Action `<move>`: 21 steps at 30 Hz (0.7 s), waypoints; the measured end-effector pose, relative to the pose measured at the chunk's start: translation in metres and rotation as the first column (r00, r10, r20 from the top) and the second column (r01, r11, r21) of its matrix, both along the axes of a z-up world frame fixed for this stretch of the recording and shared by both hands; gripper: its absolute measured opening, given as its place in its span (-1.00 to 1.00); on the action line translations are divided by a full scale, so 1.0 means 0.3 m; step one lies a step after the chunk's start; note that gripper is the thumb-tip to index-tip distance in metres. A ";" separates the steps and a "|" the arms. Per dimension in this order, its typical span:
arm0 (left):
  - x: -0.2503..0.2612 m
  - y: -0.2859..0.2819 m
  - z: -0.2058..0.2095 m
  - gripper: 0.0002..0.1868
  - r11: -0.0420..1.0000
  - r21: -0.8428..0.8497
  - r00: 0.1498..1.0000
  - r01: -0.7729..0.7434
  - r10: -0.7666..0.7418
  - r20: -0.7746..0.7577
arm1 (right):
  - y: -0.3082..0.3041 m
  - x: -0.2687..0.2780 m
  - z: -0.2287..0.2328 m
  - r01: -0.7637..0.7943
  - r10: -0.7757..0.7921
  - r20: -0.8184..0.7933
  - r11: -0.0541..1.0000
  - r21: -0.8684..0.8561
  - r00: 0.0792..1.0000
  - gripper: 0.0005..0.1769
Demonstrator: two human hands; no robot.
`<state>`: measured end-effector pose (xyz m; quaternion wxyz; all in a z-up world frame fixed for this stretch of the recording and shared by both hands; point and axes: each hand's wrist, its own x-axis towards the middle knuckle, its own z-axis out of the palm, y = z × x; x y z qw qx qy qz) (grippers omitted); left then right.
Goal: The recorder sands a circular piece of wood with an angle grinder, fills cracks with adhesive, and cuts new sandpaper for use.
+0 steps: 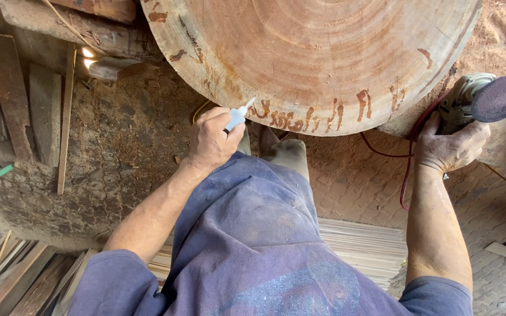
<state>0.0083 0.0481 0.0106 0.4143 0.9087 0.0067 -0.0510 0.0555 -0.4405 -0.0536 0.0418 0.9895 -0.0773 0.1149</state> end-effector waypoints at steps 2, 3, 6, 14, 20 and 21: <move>-0.023 0.008 -0.009 -0.75 1.000 0.001 1.000 0.001 -0.001 -0.006 | 0.000 0.000 0.003 -0.007 0.007 0.001 1.000 -0.003 1.000 -0.22; -0.032 0.012 -0.014 -0.74 1.000 -0.001 1.000 0.010 -0.010 -0.012 | 0.000 -0.004 0.004 -0.006 0.006 0.002 1.000 -0.008 1.000 -0.22; -0.046 0.033 0.003 -0.81 0.997 0.066 0.999 -0.032 0.034 -0.037 | 0.013 0.005 0.015 -0.008 0.008 0.003 1.000 0.004 1.000 -0.25; -0.035 0.024 -0.035 -0.71 0.999 0.001 0.999 -0.045 0.045 0.003 | 0.004 0.001 0.005 0.008 -0.008 0.003 1.000 0.008 1.000 -0.24; -0.139 0.099 -0.039 -0.71 0.995 0.026 0.995 -0.094 0.094 -0.034 | 0.001 0.002 0.003 -0.009 0.009 0.019 1.000 -0.002 1.000 -0.26; -0.156 0.113 -0.039 -0.66 0.991 0.037 0.991 -0.126 0.128 -0.042 | -0.006 0.002 -0.002 0.004 -0.004 0.007 1.000 -0.009 1.000 -0.25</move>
